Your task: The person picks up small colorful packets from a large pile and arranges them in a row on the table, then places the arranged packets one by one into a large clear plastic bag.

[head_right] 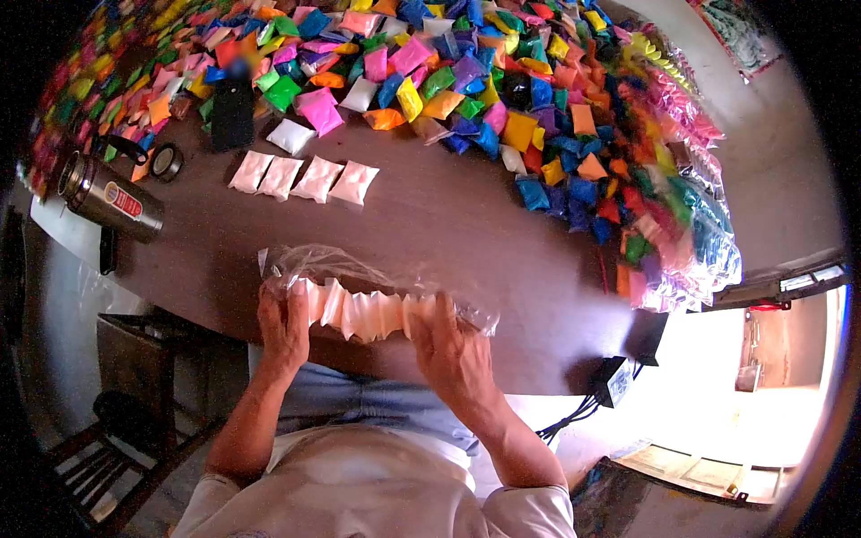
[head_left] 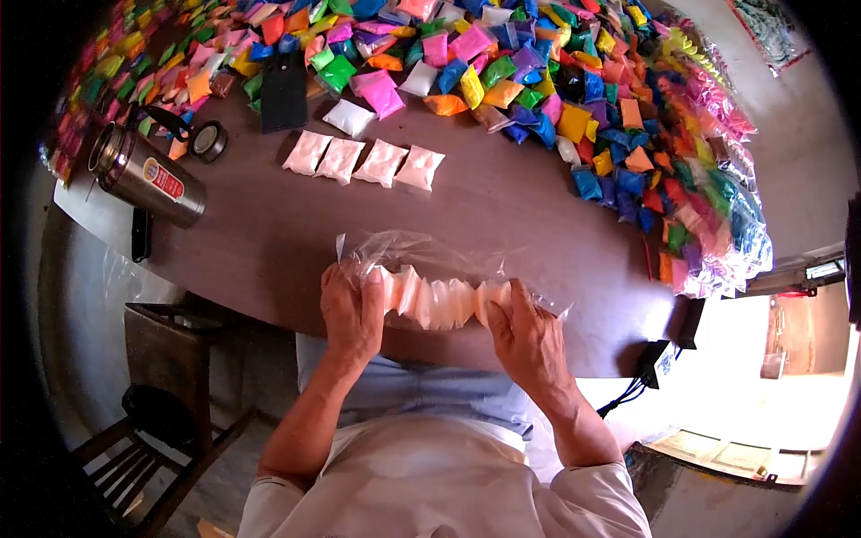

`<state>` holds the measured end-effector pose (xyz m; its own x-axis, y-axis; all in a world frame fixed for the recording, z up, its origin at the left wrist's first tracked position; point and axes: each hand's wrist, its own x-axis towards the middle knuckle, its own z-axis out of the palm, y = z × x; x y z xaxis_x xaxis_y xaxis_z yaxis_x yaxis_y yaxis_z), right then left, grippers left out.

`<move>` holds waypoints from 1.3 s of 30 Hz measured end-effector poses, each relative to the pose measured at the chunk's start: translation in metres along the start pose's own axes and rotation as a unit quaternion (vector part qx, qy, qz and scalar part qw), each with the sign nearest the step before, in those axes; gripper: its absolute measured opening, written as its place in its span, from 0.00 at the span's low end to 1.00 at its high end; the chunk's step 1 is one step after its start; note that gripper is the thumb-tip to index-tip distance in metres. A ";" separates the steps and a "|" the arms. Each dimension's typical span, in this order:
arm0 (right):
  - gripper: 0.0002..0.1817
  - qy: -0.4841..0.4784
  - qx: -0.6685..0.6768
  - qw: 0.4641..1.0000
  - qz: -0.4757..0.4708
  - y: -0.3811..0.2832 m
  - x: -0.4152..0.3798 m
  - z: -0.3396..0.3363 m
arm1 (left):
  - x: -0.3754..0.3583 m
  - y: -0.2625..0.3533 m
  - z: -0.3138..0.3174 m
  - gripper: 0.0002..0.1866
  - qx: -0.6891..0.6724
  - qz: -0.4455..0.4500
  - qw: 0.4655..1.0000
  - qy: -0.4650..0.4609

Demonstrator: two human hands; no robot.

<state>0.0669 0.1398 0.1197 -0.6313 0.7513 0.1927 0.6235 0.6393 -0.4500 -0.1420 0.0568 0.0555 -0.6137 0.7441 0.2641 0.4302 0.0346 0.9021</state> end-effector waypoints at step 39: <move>0.24 -0.243 -0.131 0.934 -0.226 -0.010 0.239 0.033 | 0.000 -0.003 -0.008 0.10 0.062 0.069 0.995 0.022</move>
<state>-0.1056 0.3080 0.1418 -0.9528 0.2716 -0.1359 0.2931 0.9394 -0.1777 -0.1485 0.0518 0.0554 -0.5696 0.7179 0.4003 0.5894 0.0173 0.8077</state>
